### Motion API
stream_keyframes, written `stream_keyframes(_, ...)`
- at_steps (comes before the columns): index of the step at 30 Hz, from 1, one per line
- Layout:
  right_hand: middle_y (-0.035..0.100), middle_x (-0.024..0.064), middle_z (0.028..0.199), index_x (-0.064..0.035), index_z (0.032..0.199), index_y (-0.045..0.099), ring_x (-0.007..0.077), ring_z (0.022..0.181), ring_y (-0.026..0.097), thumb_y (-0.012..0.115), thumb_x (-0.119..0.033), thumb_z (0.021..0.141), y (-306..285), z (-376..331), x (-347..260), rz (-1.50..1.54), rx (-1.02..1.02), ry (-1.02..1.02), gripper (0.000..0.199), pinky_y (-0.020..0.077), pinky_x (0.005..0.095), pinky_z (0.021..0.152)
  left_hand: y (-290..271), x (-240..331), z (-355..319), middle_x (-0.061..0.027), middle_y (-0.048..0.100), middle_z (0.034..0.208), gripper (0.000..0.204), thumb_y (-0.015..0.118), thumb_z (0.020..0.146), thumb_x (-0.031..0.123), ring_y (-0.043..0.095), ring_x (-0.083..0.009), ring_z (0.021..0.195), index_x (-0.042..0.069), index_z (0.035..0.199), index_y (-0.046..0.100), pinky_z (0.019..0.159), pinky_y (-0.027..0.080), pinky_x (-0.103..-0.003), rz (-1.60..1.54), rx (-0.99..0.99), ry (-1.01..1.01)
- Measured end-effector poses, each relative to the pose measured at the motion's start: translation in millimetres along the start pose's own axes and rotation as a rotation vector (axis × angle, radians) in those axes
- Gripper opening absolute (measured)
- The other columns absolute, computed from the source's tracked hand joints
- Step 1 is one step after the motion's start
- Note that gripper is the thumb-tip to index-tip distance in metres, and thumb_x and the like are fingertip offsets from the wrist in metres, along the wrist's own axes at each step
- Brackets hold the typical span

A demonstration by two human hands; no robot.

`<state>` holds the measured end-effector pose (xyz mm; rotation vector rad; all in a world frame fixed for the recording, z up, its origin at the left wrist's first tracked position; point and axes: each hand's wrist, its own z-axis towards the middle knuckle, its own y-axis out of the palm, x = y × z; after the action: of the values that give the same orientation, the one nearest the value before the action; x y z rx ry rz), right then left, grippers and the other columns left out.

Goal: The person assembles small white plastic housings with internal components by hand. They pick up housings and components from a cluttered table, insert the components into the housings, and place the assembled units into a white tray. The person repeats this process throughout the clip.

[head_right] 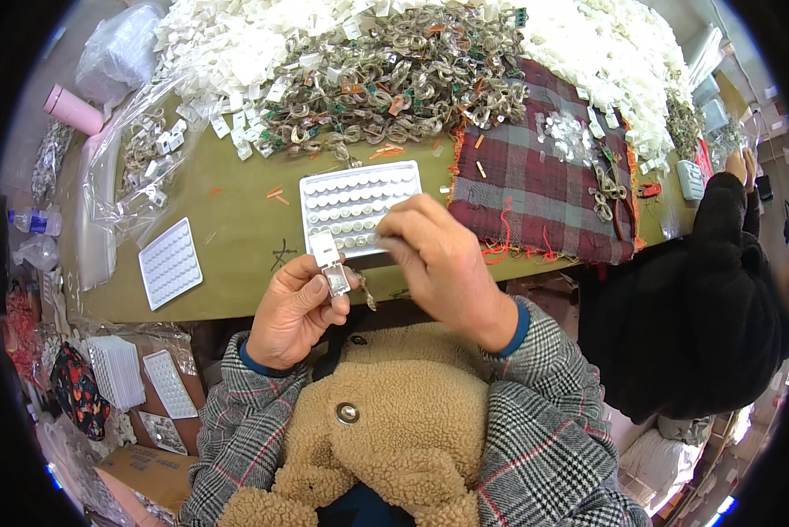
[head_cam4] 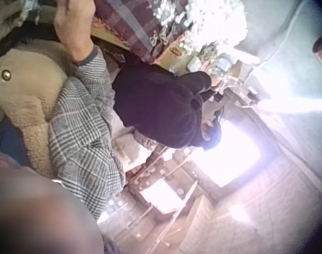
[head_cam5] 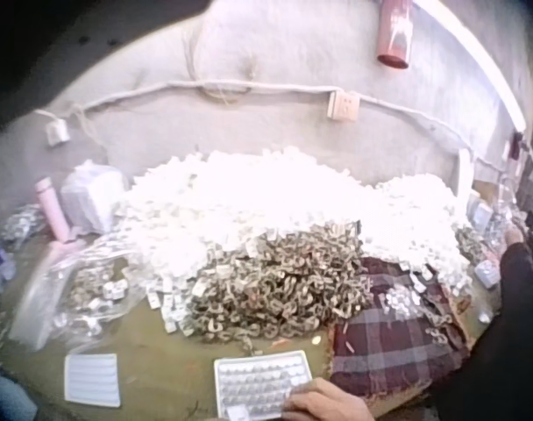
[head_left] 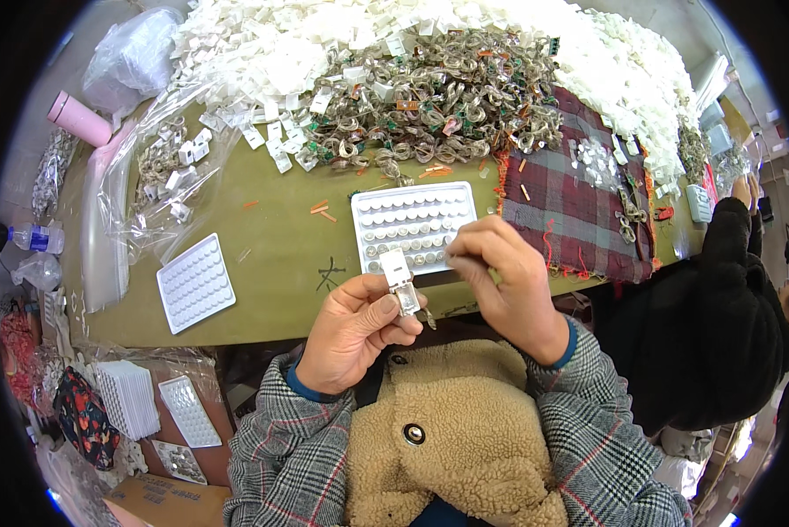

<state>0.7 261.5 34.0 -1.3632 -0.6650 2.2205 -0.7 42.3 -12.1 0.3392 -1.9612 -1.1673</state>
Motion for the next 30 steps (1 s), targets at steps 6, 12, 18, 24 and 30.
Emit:
stream_keyframes(6, 0.058, 0.014, 0.098, 0.0017, 0.101, 0.067, 0.0272, 0.079, 0.064, 0.068, 0.008, 0.078, 22, -17, -35, 0.086, 0.023, -0.131, 0.024, 0.0546, 0.0326, 0.071, 4, -8, -8, -0.0143, 0.069, 0.108, 0.024, 0.058, 0.099, 0.006, 0.072, -0.02, 0.088, -0.003, 0.121, 0.06, 0.077, 0.064, -0.03, 0.006, -0.014, 0.061)
stream_keyframes(12, 0.058, 0.0145, 0.098, 0.0037, 0.108, 0.067, 0.0282, 0.079, 0.064, 0.067, 0.011, 0.078, 20, -23, -39, 0.237, -0.044, -0.06, 0.031, 0.0553, 0.0328, 0.069, 8, -9, -18, -0.0114, 0.07, 0.102, 0.024, 0.058, 0.099, 0.008, 0.07, -0.0169, 0.084, -0.002, 0.121, 0.061, 0.075, 0.063, -0.029, 0.014, 0.015, 0.077)
stream_keyframes(18, 0.067, 0.0128, 0.093, 0.0037, 0.106, 0.068, 0.0262, 0.079, 0.066, 0.07, 0.005, 0.072, 30, -20, -35, 0.075, 0.158, -0.313, 0.034, 0.0537, 0.0333, 0.067, 10, -11, -18, -0.0121, 0.07, 0.1, 0.025, 0.06, 0.098, 0.008, 0.071, -0.0179, 0.083, -0.003, 0.12, 0.062, 0.074, 0.063, -0.029, 0.06, 0.022, 0.107)
stream_keyframes(24, 0.069, 0.0156, 0.092, 0.0065, 0.104, 0.067, 0.0271, 0.078, 0.067, 0.07, 0.005, 0.071, 32, -29, -14, -0.03, 0.153, -0.438, 0.034, 0.0533, 0.0346, 0.066, 16, -13, -15, -0.0165, 0.071, 0.096, 0.022, 0.062, 0.096, 0.005, 0.071, -0.0192, 0.077, -0.007, 0.115, 0.062, 0.069, 0.062, -0.03, 0.263, 0.152, 0.131)
stream_keyframes(30, 0.061, 0.0153, 0.09, 0.002, 0.1, 0.068, 0.0307, 0.078, 0.062, 0.072, 0.003, 0.079, 9, -32, 14, -0.071, 0.254, 0.179, 0.022, 0.0515, 0.0361, 0.067, 19, -7, -6, -0.0197, 0.071, 0.092, 0.021, 0.064, 0.092, 0.005, 0.07, -0.0184, 0.068, -0.006, 0.11, 0.062, 0.06, 0.061, -0.029, 0.332, 0.142, 0.074)
